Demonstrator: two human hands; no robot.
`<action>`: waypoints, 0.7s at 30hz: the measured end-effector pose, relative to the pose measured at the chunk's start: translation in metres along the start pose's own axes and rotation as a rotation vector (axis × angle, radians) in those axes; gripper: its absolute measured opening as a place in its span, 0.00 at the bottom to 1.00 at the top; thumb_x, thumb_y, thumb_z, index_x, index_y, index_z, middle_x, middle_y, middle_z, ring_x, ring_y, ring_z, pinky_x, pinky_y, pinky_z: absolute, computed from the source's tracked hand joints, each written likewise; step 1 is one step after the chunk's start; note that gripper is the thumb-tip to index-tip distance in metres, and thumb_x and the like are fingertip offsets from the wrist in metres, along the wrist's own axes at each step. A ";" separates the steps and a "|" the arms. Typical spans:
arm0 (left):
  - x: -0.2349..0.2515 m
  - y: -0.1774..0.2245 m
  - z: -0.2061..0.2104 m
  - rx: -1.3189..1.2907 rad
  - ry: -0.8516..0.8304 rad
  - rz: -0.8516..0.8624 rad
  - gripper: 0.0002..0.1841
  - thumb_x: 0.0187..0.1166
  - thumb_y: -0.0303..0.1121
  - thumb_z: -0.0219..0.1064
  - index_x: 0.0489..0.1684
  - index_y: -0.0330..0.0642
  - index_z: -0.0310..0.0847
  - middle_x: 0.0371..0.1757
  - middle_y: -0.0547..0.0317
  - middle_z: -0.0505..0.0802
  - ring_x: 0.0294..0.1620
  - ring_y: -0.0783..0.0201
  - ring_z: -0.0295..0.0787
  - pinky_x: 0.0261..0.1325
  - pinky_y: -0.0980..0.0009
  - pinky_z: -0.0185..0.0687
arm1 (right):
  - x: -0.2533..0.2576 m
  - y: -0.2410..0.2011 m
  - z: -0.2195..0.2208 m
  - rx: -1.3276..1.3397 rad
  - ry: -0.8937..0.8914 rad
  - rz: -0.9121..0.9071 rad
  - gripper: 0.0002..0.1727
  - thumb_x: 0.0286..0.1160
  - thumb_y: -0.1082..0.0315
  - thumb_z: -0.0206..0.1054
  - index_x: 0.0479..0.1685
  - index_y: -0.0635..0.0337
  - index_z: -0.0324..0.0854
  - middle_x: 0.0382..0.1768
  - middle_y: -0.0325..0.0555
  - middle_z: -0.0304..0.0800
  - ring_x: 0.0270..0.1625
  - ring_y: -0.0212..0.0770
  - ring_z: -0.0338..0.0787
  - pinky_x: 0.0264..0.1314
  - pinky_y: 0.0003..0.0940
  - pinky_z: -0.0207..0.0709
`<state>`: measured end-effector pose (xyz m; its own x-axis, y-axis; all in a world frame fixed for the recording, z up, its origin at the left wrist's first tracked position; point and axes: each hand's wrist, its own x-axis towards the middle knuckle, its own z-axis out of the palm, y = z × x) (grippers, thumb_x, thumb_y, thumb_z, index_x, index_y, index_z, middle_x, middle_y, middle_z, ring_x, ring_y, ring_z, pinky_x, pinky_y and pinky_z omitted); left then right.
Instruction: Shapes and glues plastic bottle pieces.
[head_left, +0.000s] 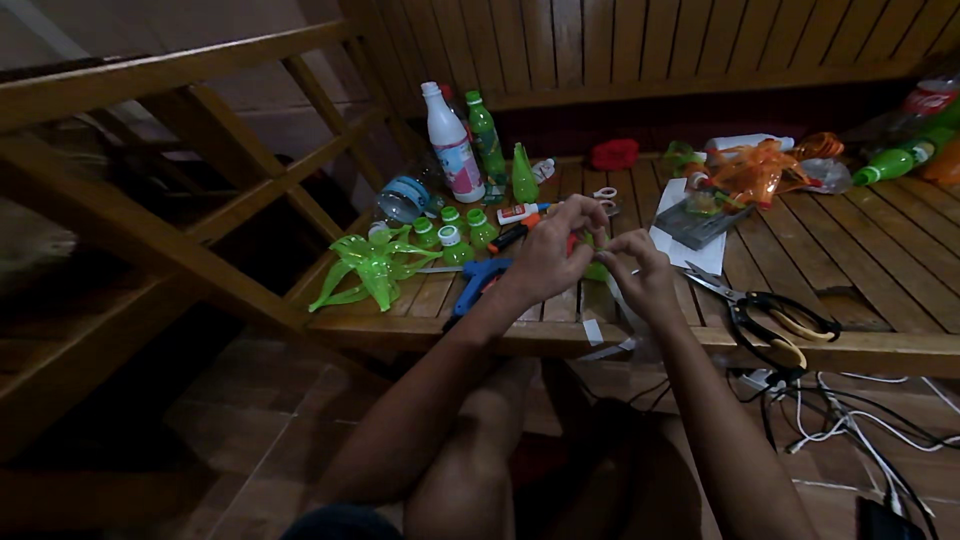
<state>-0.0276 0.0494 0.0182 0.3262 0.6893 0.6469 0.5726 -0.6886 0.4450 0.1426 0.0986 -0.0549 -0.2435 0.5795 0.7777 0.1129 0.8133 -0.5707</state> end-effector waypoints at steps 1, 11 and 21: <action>0.000 0.000 0.000 0.009 0.004 0.003 0.16 0.71 0.19 0.58 0.58 0.33 0.78 0.47 0.53 0.92 0.54 0.60 0.87 0.63 0.62 0.80 | 0.000 0.000 0.000 0.000 0.001 0.003 0.06 0.76 0.70 0.70 0.41 0.66 0.88 0.43 0.51 0.90 0.53 0.47 0.85 0.61 0.48 0.75; 0.000 0.001 0.000 0.018 0.009 0.005 0.16 0.70 0.19 0.59 0.56 0.33 0.79 0.47 0.53 0.93 0.55 0.59 0.87 0.65 0.61 0.80 | 0.000 -0.001 0.000 -0.013 0.007 -0.002 0.06 0.75 0.71 0.71 0.41 0.67 0.88 0.43 0.51 0.91 0.52 0.47 0.86 0.61 0.50 0.75; 0.000 0.000 0.000 0.060 0.022 0.041 0.15 0.69 0.19 0.59 0.54 0.34 0.80 0.46 0.53 0.93 0.54 0.57 0.87 0.64 0.58 0.79 | 0.000 0.000 0.000 -0.007 0.008 -0.003 0.06 0.75 0.71 0.71 0.40 0.66 0.89 0.42 0.50 0.91 0.52 0.47 0.86 0.61 0.49 0.74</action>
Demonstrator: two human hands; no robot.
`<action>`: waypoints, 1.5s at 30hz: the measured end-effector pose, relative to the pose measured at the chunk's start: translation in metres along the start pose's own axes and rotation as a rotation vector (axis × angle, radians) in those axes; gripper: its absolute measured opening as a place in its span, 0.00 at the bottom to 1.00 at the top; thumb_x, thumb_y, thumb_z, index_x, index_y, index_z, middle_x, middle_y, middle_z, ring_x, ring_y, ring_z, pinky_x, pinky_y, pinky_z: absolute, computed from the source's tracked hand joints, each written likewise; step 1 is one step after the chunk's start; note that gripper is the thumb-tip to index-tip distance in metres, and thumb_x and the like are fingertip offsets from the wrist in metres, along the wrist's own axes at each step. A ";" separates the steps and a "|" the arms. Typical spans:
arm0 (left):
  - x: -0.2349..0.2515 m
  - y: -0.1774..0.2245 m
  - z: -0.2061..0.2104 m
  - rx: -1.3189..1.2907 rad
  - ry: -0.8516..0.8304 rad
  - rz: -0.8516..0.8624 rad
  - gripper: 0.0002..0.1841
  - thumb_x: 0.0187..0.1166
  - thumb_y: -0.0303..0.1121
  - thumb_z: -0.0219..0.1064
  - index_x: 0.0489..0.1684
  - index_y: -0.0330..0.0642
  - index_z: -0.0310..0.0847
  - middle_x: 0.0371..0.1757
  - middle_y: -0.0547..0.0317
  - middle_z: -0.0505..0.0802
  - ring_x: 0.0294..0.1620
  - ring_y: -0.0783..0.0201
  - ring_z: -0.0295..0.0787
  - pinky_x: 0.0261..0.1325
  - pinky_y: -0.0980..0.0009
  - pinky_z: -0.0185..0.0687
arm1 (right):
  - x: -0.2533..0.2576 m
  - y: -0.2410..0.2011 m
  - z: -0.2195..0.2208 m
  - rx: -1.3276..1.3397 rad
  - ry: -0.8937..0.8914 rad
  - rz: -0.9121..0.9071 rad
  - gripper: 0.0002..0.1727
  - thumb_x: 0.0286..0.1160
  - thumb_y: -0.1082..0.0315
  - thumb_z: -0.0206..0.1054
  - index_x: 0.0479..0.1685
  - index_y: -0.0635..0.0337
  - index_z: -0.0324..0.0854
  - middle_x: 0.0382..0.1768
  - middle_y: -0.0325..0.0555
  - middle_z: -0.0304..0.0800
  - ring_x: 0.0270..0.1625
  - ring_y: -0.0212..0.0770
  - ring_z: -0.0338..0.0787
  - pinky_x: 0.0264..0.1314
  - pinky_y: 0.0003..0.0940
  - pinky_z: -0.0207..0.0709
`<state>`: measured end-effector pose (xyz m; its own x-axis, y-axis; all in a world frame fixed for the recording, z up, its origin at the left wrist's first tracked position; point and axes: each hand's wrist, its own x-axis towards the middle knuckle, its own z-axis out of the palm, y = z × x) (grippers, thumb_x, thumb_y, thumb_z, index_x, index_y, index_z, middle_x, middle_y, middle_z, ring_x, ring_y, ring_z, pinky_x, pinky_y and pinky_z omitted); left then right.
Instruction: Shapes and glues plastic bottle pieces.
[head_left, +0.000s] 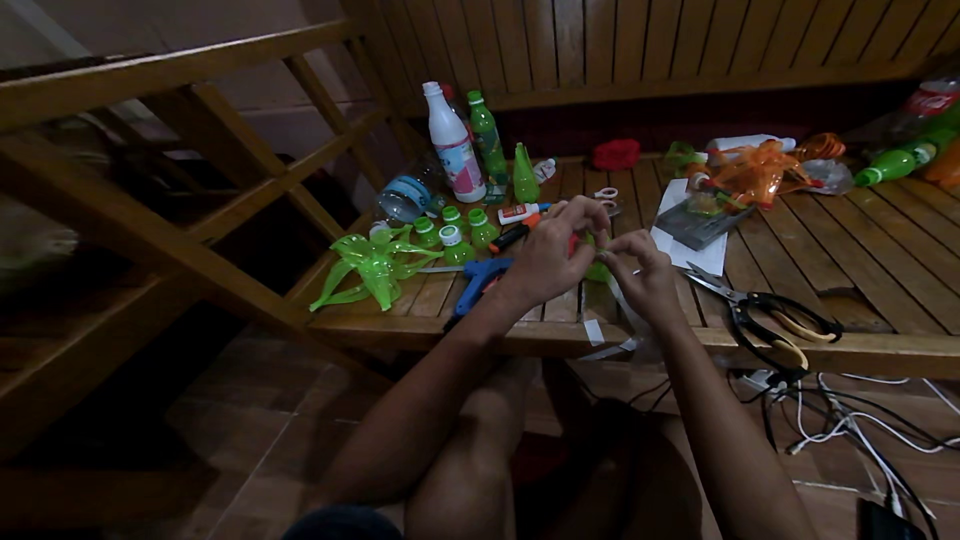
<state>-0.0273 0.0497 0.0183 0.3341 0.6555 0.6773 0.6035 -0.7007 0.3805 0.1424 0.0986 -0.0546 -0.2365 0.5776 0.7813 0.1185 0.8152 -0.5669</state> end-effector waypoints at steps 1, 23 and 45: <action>0.000 0.000 0.000 0.011 0.003 0.007 0.15 0.70 0.19 0.59 0.54 0.34 0.80 0.46 0.53 0.93 0.54 0.57 0.87 0.63 0.58 0.79 | 0.000 0.000 0.000 0.003 -0.003 0.006 0.06 0.75 0.72 0.71 0.41 0.66 0.88 0.42 0.50 0.91 0.53 0.47 0.86 0.61 0.49 0.74; 0.002 -0.001 -0.006 -0.056 0.061 -0.106 0.11 0.83 0.26 0.61 0.55 0.31 0.84 0.49 0.49 0.91 0.43 0.71 0.87 0.49 0.77 0.83 | 0.003 -0.012 -0.008 0.213 -0.060 0.254 0.05 0.81 0.72 0.66 0.46 0.66 0.83 0.39 0.37 0.90 0.35 0.19 0.83 0.40 0.17 0.77; -0.003 -0.011 -0.003 -0.243 -0.084 -0.379 0.06 0.81 0.29 0.71 0.48 0.38 0.90 0.44 0.57 0.93 0.43 0.72 0.89 0.52 0.73 0.85 | 0.001 -0.007 -0.007 0.166 -0.067 0.204 0.05 0.77 0.71 0.70 0.44 0.63 0.87 0.47 0.38 0.89 0.48 0.23 0.86 0.54 0.22 0.81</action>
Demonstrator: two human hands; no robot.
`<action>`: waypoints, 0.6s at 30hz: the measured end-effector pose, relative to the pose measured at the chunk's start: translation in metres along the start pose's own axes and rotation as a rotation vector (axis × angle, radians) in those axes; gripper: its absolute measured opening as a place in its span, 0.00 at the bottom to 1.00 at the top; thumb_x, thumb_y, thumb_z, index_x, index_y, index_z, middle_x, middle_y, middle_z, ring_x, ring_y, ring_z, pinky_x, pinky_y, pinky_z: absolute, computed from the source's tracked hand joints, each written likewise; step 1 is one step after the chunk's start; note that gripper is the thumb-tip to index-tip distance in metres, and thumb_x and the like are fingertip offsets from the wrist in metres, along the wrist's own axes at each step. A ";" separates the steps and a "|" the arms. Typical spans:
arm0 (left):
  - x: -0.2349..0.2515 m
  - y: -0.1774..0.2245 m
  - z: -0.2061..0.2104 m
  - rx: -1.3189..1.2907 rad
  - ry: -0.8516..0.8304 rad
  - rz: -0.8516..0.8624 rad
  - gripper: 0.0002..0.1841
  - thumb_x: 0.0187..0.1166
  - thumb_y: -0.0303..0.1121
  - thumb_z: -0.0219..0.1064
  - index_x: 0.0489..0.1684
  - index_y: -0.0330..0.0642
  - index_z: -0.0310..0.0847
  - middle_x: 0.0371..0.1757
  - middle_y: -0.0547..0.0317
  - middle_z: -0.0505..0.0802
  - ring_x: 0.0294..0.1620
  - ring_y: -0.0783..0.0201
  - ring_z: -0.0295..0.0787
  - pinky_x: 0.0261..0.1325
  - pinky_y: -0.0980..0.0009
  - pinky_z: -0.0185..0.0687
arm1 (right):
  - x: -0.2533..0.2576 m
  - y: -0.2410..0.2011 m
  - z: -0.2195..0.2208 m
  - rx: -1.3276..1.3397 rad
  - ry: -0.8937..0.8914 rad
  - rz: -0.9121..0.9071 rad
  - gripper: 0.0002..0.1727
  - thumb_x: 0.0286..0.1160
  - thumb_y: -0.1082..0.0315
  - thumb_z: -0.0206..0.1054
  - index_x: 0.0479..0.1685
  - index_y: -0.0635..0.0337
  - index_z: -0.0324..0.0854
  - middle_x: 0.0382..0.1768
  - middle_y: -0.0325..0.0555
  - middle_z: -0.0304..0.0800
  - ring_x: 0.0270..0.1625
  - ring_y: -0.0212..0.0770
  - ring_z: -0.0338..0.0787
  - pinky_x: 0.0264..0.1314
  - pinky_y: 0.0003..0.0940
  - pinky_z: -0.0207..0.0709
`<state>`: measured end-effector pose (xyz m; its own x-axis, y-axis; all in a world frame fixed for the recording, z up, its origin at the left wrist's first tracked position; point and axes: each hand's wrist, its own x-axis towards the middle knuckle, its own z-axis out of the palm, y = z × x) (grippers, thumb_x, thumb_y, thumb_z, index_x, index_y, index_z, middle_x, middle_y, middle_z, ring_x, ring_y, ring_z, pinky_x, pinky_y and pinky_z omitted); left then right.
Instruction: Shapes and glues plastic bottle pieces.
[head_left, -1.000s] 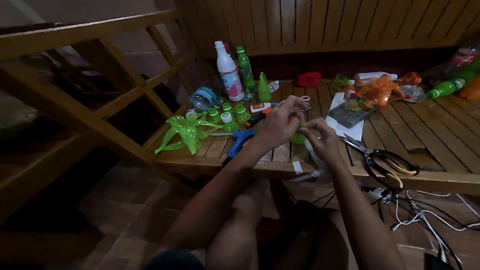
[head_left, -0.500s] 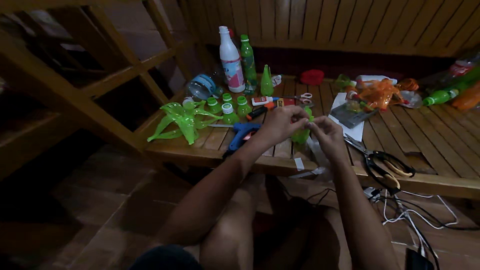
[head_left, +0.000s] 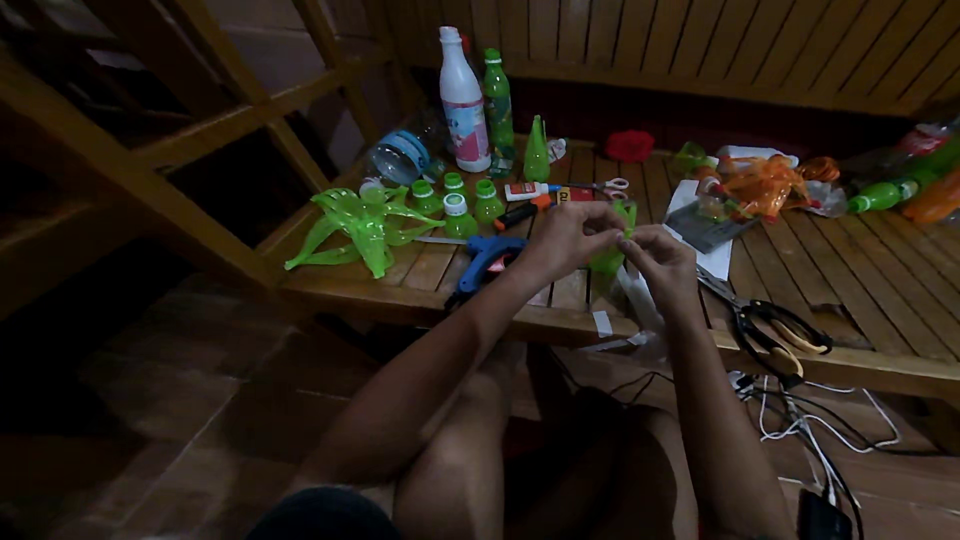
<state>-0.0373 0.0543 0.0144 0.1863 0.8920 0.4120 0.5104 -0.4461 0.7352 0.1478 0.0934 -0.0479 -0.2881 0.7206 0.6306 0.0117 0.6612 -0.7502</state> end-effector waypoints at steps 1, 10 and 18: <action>0.000 0.000 0.000 0.001 0.001 -0.004 0.06 0.81 0.29 0.71 0.49 0.38 0.89 0.44 0.57 0.93 0.43 0.72 0.89 0.52 0.73 0.85 | 0.000 0.000 0.000 -0.004 0.004 0.000 0.05 0.77 0.71 0.70 0.43 0.63 0.87 0.47 0.38 0.89 0.48 0.24 0.87 0.55 0.22 0.81; 0.001 -0.001 0.006 0.001 0.027 -0.016 0.08 0.83 0.30 0.69 0.51 0.37 0.88 0.41 0.55 0.93 0.38 0.71 0.89 0.47 0.74 0.86 | -0.001 0.003 0.000 -0.008 0.021 0.012 0.06 0.78 0.71 0.70 0.46 0.63 0.88 0.44 0.37 0.90 0.46 0.23 0.87 0.53 0.21 0.82; 0.003 0.001 0.007 0.020 0.005 -0.043 0.09 0.85 0.31 0.66 0.51 0.35 0.87 0.44 0.53 0.92 0.39 0.67 0.90 0.49 0.69 0.87 | 0.001 0.002 0.003 0.030 0.085 0.025 0.08 0.74 0.74 0.72 0.47 0.67 0.85 0.43 0.38 0.91 0.45 0.21 0.88 0.54 0.20 0.83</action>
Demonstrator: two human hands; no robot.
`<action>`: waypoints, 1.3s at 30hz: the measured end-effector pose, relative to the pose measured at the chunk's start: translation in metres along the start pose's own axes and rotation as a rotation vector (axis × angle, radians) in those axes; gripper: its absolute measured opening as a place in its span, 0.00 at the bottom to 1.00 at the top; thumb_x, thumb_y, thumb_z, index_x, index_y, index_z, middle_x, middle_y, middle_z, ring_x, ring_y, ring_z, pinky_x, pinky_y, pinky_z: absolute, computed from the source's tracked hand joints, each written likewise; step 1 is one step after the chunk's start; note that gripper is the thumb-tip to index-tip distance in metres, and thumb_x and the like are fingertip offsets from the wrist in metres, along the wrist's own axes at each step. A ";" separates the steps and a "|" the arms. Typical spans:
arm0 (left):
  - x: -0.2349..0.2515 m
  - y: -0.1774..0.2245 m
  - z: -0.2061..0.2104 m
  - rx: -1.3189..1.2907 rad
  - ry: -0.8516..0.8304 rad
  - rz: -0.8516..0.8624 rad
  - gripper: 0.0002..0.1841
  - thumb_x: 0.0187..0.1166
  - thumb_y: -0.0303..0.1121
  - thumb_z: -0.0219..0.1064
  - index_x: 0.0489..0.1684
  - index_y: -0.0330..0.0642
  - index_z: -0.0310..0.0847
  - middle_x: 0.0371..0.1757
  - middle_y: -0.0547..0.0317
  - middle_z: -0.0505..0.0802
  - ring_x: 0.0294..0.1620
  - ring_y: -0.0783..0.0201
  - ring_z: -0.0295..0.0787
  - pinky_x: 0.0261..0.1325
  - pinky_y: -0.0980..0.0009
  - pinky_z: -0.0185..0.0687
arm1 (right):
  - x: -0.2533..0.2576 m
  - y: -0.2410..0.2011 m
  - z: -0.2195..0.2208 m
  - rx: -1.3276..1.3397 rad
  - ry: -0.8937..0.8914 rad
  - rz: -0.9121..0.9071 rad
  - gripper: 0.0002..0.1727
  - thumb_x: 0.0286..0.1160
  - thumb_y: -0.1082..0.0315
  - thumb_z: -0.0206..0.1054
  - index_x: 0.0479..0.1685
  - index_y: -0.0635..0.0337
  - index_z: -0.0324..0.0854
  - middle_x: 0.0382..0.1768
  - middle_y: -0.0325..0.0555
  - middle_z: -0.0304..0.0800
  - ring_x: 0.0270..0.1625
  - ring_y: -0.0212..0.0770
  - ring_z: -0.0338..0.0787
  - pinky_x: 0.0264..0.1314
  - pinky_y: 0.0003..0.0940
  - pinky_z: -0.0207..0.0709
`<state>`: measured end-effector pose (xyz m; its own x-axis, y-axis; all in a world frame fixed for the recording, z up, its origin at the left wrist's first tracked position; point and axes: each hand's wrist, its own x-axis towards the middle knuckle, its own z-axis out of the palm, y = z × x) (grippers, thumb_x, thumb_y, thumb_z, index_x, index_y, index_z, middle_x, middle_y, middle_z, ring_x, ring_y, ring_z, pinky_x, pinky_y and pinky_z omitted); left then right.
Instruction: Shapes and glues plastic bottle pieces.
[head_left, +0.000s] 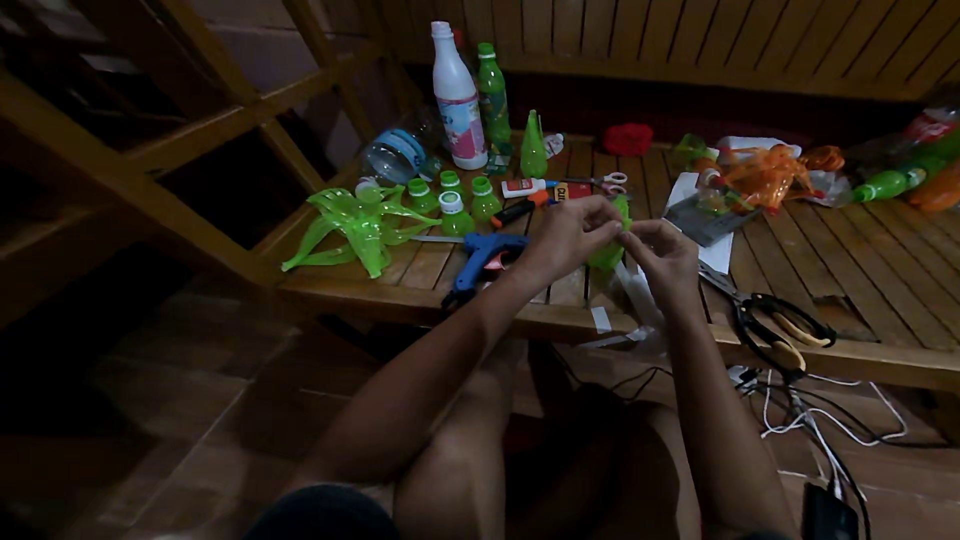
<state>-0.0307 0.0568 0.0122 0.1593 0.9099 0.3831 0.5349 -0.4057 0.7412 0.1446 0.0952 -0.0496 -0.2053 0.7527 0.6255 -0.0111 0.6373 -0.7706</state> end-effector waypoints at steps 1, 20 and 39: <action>0.000 -0.001 0.000 0.000 0.002 -0.003 0.09 0.85 0.32 0.66 0.51 0.36 0.87 0.44 0.53 0.93 0.39 0.67 0.90 0.48 0.69 0.87 | 0.000 0.000 0.000 0.002 -0.001 0.003 0.07 0.75 0.74 0.72 0.47 0.67 0.86 0.43 0.38 0.91 0.45 0.21 0.88 0.55 0.20 0.82; 0.002 0.000 0.006 -0.014 0.042 -0.003 0.08 0.84 0.31 0.67 0.49 0.37 0.86 0.44 0.56 0.92 0.39 0.70 0.89 0.48 0.72 0.85 | 0.002 0.004 0.000 0.079 0.012 0.016 0.07 0.74 0.74 0.71 0.47 0.65 0.85 0.42 0.37 0.91 0.45 0.23 0.89 0.56 0.22 0.84; 0.005 0.004 0.000 -0.042 -0.043 -0.100 0.10 0.86 0.30 0.66 0.55 0.35 0.85 0.50 0.53 0.91 0.40 0.69 0.89 0.48 0.72 0.87 | 0.004 -0.001 -0.001 0.145 0.014 0.114 0.05 0.77 0.73 0.68 0.48 0.62 0.83 0.37 0.31 0.90 0.40 0.21 0.89 0.50 0.21 0.85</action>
<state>-0.0276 0.0599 0.0172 0.1428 0.9483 0.2833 0.5145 -0.3156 0.7973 0.1444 0.0978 -0.0456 -0.2000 0.8217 0.5337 -0.1295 0.5177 -0.8457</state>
